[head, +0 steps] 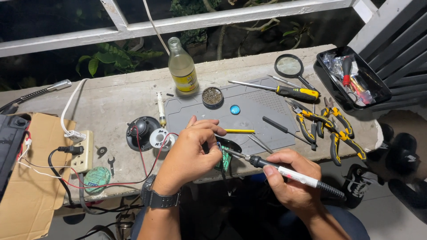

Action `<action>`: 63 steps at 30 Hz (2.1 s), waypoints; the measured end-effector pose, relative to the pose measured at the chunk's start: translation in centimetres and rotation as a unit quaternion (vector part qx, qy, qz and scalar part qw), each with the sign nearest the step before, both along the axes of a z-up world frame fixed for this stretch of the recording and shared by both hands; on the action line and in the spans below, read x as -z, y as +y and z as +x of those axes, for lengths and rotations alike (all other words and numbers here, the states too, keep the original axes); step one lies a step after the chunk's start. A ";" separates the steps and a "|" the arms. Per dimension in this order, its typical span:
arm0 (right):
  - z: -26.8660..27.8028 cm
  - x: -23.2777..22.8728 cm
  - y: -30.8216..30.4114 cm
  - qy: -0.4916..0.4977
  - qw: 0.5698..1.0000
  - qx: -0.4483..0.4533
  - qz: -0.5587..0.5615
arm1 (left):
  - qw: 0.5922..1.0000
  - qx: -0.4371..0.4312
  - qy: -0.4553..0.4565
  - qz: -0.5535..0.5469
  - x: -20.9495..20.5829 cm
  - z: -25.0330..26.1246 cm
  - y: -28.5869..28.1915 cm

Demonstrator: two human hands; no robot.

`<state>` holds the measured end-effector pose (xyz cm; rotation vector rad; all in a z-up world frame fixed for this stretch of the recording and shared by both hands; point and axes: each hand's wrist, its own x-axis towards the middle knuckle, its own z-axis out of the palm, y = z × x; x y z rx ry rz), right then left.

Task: Soldering wires and components onto a circuit board at a workbench.

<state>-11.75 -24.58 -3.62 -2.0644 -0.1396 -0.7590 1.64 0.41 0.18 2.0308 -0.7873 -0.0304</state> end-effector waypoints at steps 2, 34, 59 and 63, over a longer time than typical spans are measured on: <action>0.1 0.0 0.1 0.001 1.000 0.001 0.001 | 1.000 0.000 0.000 -0.001 0.1 0.0 0.1; 0.0 -0.8 0.1 -0.007 1.000 -0.020 0.009 | 1.000 0.002 -0.007 -0.006 0.2 -0.1 -0.1; -0.3 -0.4 0.0 0.001 1.000 -0.018 0.023 | 0.999 0.030 0.009 -0.012 -0.4 0.3 0.7; -0.6 -0.8 -0.3 -0.028 0.999 -0.014 0.033 | 0.998 0.038 0.019 -0.044 0.2 0.5 0.8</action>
